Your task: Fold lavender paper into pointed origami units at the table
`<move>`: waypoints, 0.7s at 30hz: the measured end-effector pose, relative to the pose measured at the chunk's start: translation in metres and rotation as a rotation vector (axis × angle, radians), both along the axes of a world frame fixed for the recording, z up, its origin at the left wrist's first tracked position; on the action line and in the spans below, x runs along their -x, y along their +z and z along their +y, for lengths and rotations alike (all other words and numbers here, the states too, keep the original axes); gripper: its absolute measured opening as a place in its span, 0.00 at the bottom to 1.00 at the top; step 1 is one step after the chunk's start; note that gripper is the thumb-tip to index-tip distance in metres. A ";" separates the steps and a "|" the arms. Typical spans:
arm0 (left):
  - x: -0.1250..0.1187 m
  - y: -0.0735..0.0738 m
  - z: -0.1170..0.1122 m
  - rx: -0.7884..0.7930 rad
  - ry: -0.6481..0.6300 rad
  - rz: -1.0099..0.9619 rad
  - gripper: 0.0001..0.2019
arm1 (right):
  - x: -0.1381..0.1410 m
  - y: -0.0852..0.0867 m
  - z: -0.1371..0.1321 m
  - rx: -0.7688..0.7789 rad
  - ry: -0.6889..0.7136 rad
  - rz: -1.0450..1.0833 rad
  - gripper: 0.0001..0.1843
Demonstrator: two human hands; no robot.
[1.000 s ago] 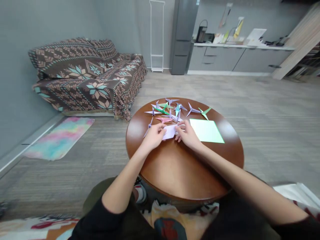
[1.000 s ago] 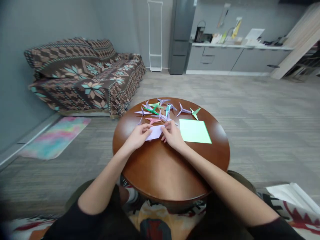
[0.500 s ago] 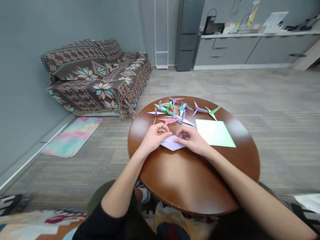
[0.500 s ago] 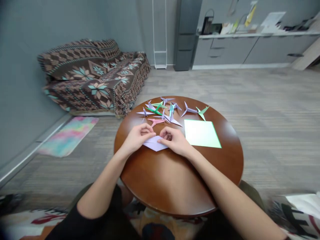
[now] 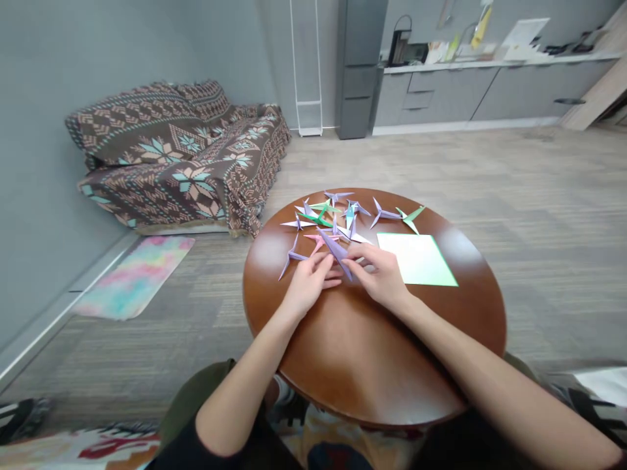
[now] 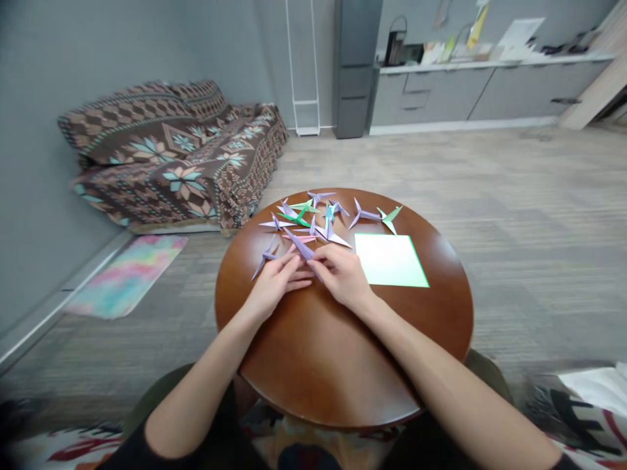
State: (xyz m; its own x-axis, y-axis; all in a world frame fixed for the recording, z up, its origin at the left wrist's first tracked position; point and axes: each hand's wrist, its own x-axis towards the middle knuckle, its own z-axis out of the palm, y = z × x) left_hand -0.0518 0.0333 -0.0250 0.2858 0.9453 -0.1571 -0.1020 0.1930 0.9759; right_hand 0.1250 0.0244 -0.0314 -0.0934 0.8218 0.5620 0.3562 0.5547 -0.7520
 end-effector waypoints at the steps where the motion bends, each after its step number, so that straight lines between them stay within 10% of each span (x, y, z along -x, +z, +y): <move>1: 0.001 0.000 0.001 -0.001 -0.003 -0.008 0.24 | 0.000 0.000 0.000 -0.029 0.016 -0.022 0.07; 9: 0.002 0.004 -0.002 -0.025 -0.097 -0.017 0.29 | 0.002 -0.009 0.004 -0.003 0.020 0.037 0.05; 21: 0.004 -0.006 0.007 -0.124 0.133 -0.055 0.27 | 0.001 -0.004 0.008 0.371 0.112 0.323 0.20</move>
State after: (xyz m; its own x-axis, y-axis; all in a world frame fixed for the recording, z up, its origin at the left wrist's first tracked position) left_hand -0.0558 0.0404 -0.0312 0.1616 0.9866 -0.0244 -0.1721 0.0525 0.9837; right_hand 0.1238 0.0328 -0.0356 -0.0624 0.9666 0.2485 0.0264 0.2505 -0.9678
